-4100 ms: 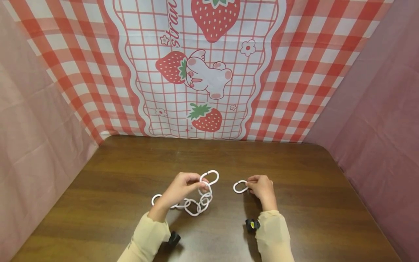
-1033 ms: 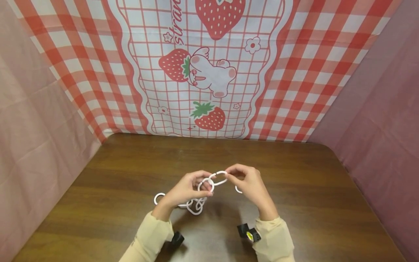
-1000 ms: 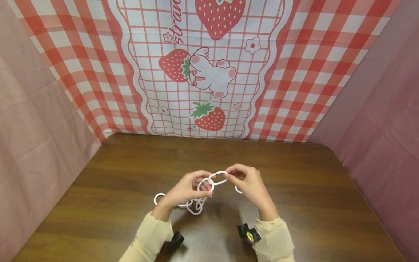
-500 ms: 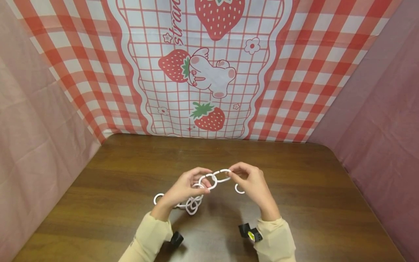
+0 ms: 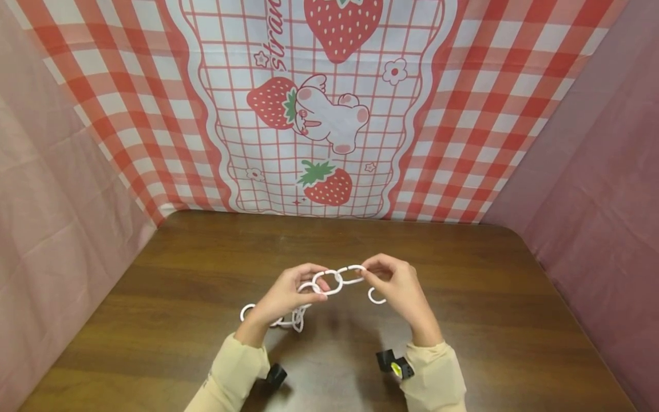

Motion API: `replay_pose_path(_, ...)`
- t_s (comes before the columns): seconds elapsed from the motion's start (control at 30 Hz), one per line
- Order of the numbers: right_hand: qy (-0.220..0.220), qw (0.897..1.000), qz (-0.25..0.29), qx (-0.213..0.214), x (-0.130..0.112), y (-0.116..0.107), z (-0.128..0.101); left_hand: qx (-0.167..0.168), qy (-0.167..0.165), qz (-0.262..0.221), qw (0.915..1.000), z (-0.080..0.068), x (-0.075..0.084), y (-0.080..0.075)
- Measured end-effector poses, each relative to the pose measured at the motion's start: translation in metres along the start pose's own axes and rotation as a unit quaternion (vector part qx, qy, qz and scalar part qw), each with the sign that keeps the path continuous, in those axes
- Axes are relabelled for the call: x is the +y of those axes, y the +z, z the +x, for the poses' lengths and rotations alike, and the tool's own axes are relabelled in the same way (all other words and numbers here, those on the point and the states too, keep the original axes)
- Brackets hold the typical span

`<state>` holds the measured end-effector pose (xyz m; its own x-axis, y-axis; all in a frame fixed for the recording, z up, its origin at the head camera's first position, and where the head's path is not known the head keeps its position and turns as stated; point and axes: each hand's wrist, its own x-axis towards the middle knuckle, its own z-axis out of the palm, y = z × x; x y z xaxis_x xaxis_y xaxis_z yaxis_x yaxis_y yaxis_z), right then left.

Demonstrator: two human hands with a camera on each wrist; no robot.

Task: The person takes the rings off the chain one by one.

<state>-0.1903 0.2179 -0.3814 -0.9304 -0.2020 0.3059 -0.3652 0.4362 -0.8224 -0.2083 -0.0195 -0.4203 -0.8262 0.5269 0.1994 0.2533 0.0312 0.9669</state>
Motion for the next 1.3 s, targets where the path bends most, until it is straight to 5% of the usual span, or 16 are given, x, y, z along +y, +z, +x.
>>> replay_pose_path(1.3,0.025,0.999,0.023,-0.018,0.0021,-0.0054,0.0004,0.057,0.004,-0.047,0.9972,0.0029,0.0007,-0.0009)
